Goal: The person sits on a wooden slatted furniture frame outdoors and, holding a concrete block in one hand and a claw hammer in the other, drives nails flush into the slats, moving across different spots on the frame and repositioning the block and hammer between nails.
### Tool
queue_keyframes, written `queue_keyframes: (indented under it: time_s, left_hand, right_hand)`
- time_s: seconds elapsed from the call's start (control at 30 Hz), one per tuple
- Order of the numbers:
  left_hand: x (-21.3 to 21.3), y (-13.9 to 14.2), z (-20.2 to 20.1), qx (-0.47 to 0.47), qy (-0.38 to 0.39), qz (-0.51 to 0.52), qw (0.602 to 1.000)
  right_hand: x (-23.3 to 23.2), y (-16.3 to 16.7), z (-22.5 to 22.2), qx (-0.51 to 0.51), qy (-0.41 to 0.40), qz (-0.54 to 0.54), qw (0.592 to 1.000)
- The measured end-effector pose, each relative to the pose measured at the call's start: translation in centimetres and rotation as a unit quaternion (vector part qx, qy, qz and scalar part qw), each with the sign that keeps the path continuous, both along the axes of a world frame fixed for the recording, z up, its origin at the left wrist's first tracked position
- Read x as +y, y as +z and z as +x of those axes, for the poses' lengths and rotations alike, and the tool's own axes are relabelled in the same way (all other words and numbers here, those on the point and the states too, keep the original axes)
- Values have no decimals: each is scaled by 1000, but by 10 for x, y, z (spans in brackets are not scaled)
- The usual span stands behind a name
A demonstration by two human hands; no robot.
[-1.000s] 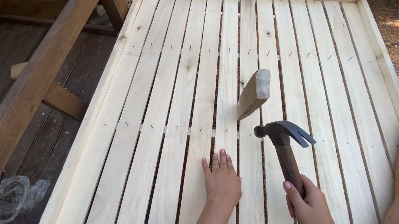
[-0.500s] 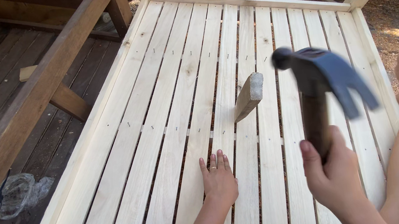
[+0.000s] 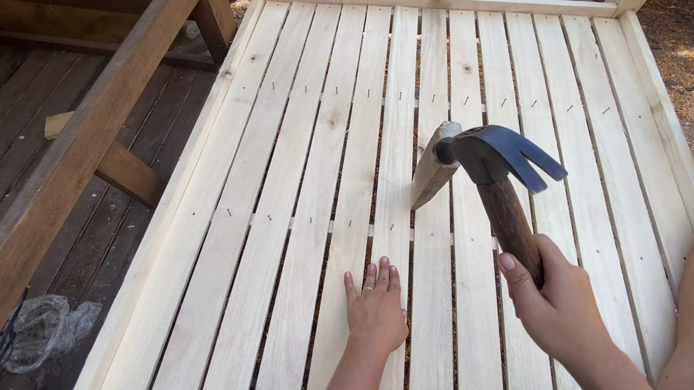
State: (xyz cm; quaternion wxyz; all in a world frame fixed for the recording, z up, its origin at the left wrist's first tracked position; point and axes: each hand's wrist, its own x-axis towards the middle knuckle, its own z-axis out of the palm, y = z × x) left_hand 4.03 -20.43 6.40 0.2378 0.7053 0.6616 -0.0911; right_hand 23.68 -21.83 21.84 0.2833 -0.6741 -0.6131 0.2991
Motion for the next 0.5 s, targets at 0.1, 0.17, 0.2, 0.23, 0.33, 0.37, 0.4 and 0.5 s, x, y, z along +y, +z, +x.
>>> queue_keyframes:
  time_s: [0.1,0.17,0.2,0.23,0.33,0.37,0.4,0.5]
  left_hand:
    - [0,-2,-2,-8,2,6,1000]
    - [-1,-2,-2,-9,6,2,1000]
    - [-1,-3,-1,-10,8,0,1000]
    - [-1,-2,-1,-13,9,7,1000]
    - [-1,-2,-2,-19,13,23,999]
    - [-1,-2,-3,-20,13,24,999]
    - [0,-2,-3,-22,14,25,999]
    - [2,-8,-4,-16,3,22,1000]
  right_hand:
    - [-15,-36,-3,-5,36,53,998]
    - [-16,-64,-11,-19,52,75,996]
    - [-11,-79,-20,-11,47,48,998]
    - [-6,-91,-29,-3,42,21,999]
    - [17,-106,-52,-111,21,-166,980]
    - [21,-102,-54,-85,21,-152,984]
    - [25,-96,-52,-60,19,-138,988]
    - [33,-71,-39,-10,48,-61,997]
